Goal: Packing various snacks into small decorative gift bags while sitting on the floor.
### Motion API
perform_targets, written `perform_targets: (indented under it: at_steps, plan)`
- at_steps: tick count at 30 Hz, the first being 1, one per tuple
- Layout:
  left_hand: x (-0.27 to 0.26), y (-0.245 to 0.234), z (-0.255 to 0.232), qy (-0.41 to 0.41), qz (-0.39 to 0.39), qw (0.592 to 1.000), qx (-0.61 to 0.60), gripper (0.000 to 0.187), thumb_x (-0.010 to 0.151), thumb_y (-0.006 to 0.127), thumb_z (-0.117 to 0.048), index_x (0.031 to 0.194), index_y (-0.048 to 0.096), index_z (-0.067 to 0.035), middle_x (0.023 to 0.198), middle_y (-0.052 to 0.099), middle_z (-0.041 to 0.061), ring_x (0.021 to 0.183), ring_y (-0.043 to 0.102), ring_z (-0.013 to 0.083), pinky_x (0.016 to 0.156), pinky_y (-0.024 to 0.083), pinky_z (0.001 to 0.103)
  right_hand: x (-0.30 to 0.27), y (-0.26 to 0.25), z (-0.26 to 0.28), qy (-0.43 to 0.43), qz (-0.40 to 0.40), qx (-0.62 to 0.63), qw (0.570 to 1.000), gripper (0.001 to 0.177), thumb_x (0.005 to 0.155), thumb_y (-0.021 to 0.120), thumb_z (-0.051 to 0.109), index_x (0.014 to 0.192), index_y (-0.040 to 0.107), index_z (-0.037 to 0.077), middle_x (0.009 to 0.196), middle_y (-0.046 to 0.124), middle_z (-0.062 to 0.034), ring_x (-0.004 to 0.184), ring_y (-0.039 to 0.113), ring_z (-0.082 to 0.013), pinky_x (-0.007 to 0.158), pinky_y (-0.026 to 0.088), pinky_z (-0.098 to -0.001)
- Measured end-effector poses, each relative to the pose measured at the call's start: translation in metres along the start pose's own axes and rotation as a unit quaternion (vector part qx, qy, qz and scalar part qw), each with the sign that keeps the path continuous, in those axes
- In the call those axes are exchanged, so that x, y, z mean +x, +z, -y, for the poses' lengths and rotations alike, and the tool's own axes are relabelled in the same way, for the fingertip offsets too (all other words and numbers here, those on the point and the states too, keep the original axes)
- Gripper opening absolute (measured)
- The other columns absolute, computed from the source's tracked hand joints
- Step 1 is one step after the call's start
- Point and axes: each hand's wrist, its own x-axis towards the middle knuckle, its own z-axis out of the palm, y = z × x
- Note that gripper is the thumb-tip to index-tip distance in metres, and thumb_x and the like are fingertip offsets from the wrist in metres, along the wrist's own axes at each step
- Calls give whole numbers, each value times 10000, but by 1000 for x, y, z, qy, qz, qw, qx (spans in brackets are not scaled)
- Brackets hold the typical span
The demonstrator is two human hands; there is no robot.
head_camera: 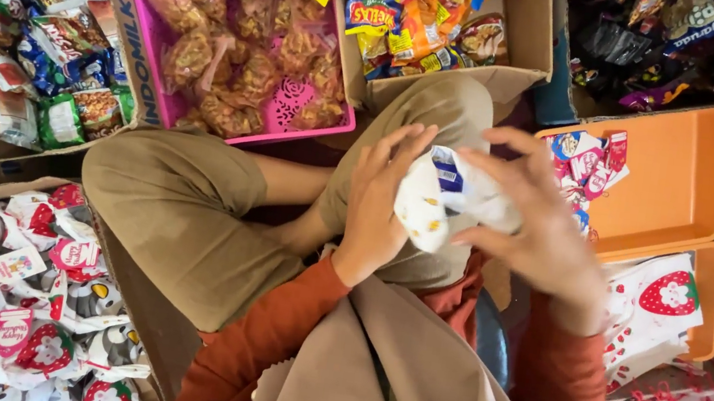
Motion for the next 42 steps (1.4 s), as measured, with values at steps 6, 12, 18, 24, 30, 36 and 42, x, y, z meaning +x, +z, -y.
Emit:
perform_targets:
  at_steps: [6, 12, 18, 24, 30, 36, 42]
  plan:
    - [-2, -1, 13, 31, 39, 999, -11, 619, 883, 508, -254, 1496, 525, -171, 1314, 559, 113, 869, 477, 251, 903, 397, 375, 1, 48, -3, -77, -68, 20, 995, 268, 887, 721, -27, 1068, 811, 149, 1165, 698, -78, 882, 733, -255, 759, 572, -319]
    - [-2, 4, 2, 0, 74, 984, 161, 537, 749, 830, -166, 1261, 686, -238, 1322, 577, 18, 1293, 446, 350, 914, 449, 505, 11, 34, 6, -74, -102, 103, 987, 161, 879, 763, -34, 950, 830, 93, 965, 738, -99, 768, 699, -219, 684, 546, -324]
    - [-13, -1, 7, 32, 142, 960, -239, 157, 1023, 557, -262, 959, 651, -153, 1061, 663, 33, 1066, 596, 269, 1043, 368, 415, 23, 25, -18, -61, -140, 142, 978, 150, 854, 801, -70, 929, 821, 59, 952, 740, -100, 777, 691, -207, 678, 537, -306]
    - [-19, -4, 4, -46, 156, 955, -247, 347, 823, 848, -299, 990, 721, -22, 968, 687, 167, 980, 683, 341, 925, 517, 425, 35, 34, -6, -70, -166, 227, 957, 51, 863, 812, -17, 899, 793, 12, 897, 717, -118, 794, 651, -184, 735, 528, -319]
    - [-27, -16, 17, -63, 192, 954, -224, 245, 923, 773, -253, 859, 753, -17, 922, 701, 113, 881, 669, 207, 853, 548, 370, 12, 37, -61, -16, -229, 239, 944, 59, 866, 827, -15, 907, 785, -17, 905, 717, -140, 830, 664, -194, 784, 531, -335]
    - [-26, -30, 2, -199, 177, 927, -265, 283, 956, 733, -239, 788, 744, -12, 792, 704, 39, 747, 585, 116, 809, 552, 332, -43, 50, -233, 213, -361, 130, 898, 164, 932, 796, -17, 1089, 747, -17, 989, 738, -174, 932, 721, -263, 770, 592, -349]
    - [-33, -25, 23, -228, 180, 927, -236, 316, 961, 718, -201, 679, 682, -61, 627, 633, -37, 625, 520, 63, 650, 515, 265, -183, 61, -353, 401, -419, -1, 814, 147, 919, 791, 59, 1056, 789, 110, 941, 750, -125, 821, 734, -236, 712, 582, -342]
